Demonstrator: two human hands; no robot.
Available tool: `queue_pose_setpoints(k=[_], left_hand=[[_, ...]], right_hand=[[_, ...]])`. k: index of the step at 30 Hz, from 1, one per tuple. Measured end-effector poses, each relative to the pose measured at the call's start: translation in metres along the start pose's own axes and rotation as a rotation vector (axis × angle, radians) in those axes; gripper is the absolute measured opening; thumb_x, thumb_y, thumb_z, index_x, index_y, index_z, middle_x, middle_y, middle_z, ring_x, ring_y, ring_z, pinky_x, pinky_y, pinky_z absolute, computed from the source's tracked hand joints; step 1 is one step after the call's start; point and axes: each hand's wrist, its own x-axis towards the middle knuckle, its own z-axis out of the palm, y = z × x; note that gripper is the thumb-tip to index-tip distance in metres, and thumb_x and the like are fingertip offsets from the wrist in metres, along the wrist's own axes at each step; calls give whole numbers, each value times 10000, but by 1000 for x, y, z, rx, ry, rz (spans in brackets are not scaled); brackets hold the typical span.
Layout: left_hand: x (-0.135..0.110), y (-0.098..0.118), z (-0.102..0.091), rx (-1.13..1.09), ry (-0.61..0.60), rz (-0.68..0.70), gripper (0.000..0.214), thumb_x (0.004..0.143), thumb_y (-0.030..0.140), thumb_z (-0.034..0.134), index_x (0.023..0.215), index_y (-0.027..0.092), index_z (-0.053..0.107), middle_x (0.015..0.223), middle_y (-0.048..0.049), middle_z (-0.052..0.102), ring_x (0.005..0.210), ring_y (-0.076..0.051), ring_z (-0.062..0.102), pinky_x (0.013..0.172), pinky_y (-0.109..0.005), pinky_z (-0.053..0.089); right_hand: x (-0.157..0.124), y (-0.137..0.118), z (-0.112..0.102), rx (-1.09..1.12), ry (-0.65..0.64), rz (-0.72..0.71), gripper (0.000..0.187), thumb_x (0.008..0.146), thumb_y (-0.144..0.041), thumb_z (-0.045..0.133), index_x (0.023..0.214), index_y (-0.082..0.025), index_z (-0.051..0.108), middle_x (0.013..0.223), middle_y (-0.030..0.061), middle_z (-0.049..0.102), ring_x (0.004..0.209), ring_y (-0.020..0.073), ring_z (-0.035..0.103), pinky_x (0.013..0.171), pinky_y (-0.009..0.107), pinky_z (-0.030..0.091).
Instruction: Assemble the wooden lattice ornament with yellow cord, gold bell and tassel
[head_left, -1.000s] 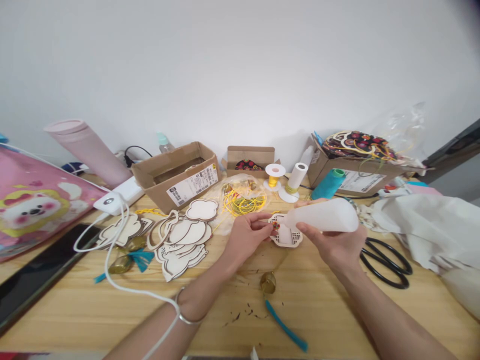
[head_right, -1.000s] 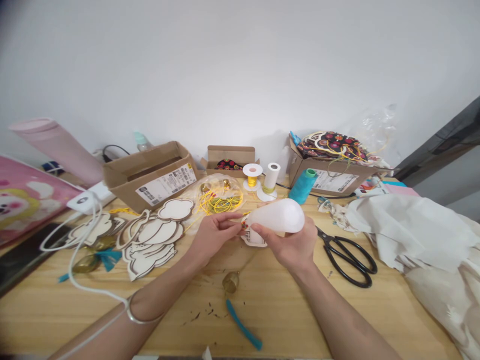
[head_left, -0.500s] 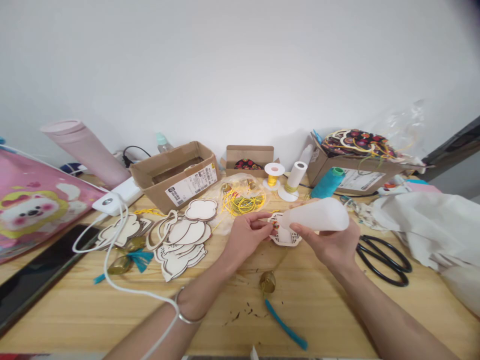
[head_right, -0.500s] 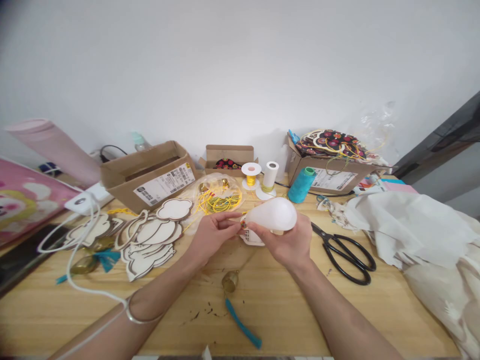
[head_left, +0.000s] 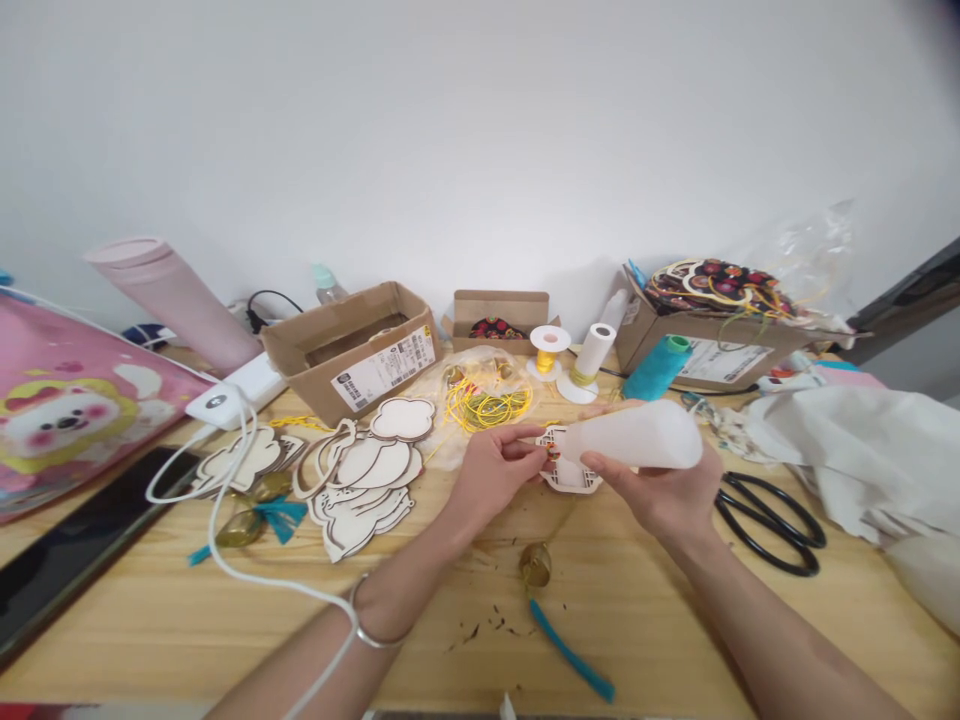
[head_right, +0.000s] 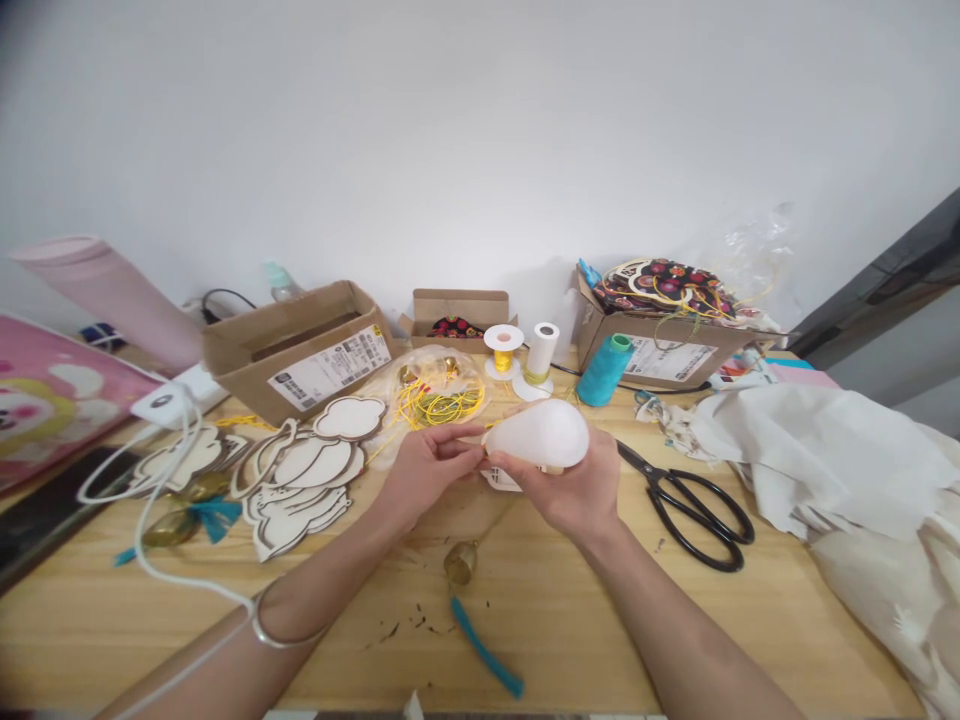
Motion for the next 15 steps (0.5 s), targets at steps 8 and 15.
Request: queue_pose_setpoints(k=[8, 15], left_hand=[[0, 1, 0, -22, 38, -21, 258, 642, 177, 658, 897, 134, 642, 710, -54, 704, 659, -155, 655, 555, -197, 493], [0, 5, -1, -43, 82, -39, 269, 631, 123, 654, 899, 142, 649, 681, -34, 702, 662, -141, 654, 535, -171, 483]], right_hand=[[0, -3, 0, -44, -52, -24, 278, 546, -318, 743, 776, -208, 632, 708, 47, 680, 609, 214, 631, 540, 327, 542], [14, 19, -26, -66, 196, 41, 348, 609, -283, 701, 930, -196, 600, 944, 71, 646, 843, 262, 612, 734, 421, 505]])
